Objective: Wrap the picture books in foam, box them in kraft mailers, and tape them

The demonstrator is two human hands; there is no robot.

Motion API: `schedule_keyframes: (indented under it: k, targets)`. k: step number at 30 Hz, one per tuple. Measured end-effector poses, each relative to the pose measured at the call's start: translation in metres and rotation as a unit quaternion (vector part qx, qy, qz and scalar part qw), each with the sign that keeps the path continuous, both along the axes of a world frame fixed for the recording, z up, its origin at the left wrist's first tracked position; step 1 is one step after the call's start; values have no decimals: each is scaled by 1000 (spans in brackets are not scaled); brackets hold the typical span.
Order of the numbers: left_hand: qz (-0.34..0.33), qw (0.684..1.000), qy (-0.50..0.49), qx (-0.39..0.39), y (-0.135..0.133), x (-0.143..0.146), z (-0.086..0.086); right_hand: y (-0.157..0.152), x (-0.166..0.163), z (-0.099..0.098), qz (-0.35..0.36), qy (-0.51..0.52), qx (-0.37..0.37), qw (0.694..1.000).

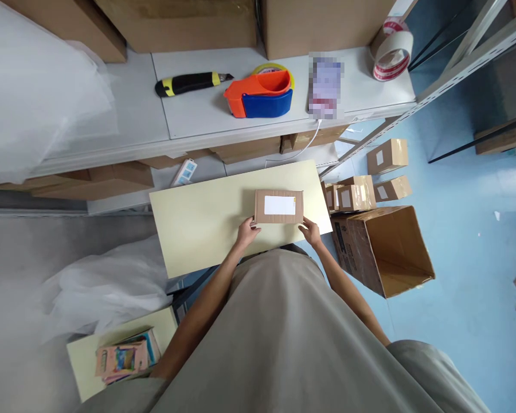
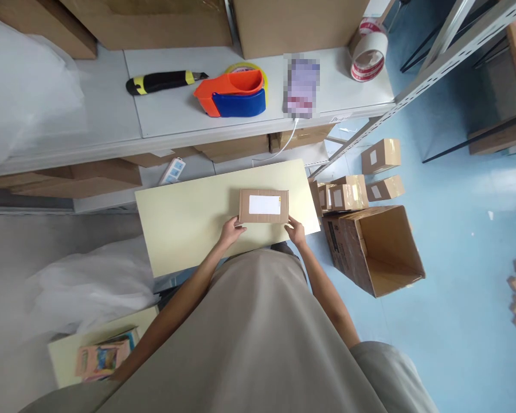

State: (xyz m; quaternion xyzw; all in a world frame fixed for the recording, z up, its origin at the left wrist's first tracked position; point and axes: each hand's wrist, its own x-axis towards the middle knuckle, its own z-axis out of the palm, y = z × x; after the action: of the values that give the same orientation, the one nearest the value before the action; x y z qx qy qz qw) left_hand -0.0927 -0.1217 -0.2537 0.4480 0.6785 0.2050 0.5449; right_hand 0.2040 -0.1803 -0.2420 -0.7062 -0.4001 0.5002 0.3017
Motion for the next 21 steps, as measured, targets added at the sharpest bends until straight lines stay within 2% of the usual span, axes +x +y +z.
schedule_keyframes:
  k: [6, 11, 14, 16, 21]
  targets:
    - [61, 998, 2, 13, 3, 7, 14, 10, -1, 12, -27, -37, 1, 999]
    - [115, 988, -9, 100, 3, 20, 38, 26, 9, 43, -32, -164, 63, 984]
    - [101, 984, 21, 145, 8, 28, 52, 34, 21, 61, -8, -235, 93, 968]
    - [74, 985, 53, 145, 10, 34, 57, 36, 28, 66, 18, -264, 100, 959]
    - [23, 987, 115, 107, 9, 52, 56, 27, 43, 52, 60, -285, 85, 953]
